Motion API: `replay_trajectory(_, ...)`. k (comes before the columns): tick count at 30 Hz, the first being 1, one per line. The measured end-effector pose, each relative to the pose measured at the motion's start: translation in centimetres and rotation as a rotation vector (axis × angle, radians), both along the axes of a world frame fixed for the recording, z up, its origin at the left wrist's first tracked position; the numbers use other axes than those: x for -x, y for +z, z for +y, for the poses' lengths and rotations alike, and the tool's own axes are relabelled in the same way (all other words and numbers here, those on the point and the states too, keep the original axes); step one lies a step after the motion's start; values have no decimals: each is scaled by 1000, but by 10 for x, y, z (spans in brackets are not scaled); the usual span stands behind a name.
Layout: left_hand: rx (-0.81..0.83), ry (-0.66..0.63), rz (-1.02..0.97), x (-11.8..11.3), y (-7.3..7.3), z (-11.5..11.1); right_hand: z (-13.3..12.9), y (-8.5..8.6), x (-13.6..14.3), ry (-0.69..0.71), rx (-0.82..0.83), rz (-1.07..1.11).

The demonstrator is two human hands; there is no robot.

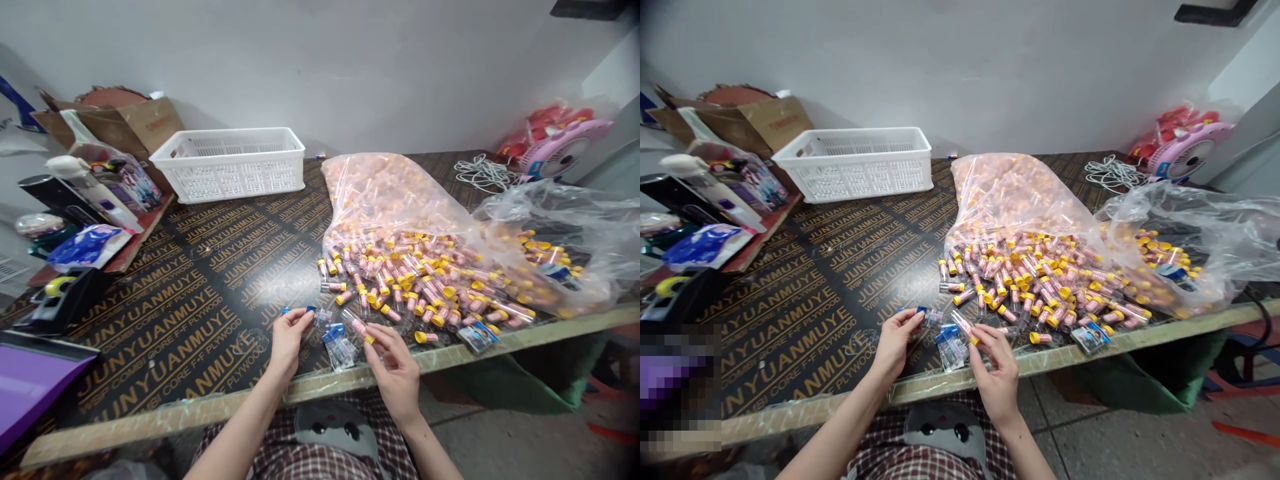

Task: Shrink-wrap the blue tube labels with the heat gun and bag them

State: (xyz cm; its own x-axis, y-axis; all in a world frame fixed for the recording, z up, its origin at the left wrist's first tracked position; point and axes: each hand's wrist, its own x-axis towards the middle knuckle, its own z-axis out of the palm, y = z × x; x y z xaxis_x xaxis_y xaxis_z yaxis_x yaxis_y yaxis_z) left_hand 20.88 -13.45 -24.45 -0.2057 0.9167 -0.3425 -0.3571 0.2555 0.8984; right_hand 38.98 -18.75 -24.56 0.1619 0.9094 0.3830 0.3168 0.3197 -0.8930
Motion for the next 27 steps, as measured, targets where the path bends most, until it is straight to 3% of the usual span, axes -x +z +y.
replay_trajectory(5,73,55,-119,2,4,0,-4,3,10,17,-38,-33)
replay_trajectory(17,45,123,-85,3,0,-3,-9,0,17,45,-109,-169)
replay_trajectory(27,60,83,-196,0,3,-5,-8,-2,17,43,-159,-202)
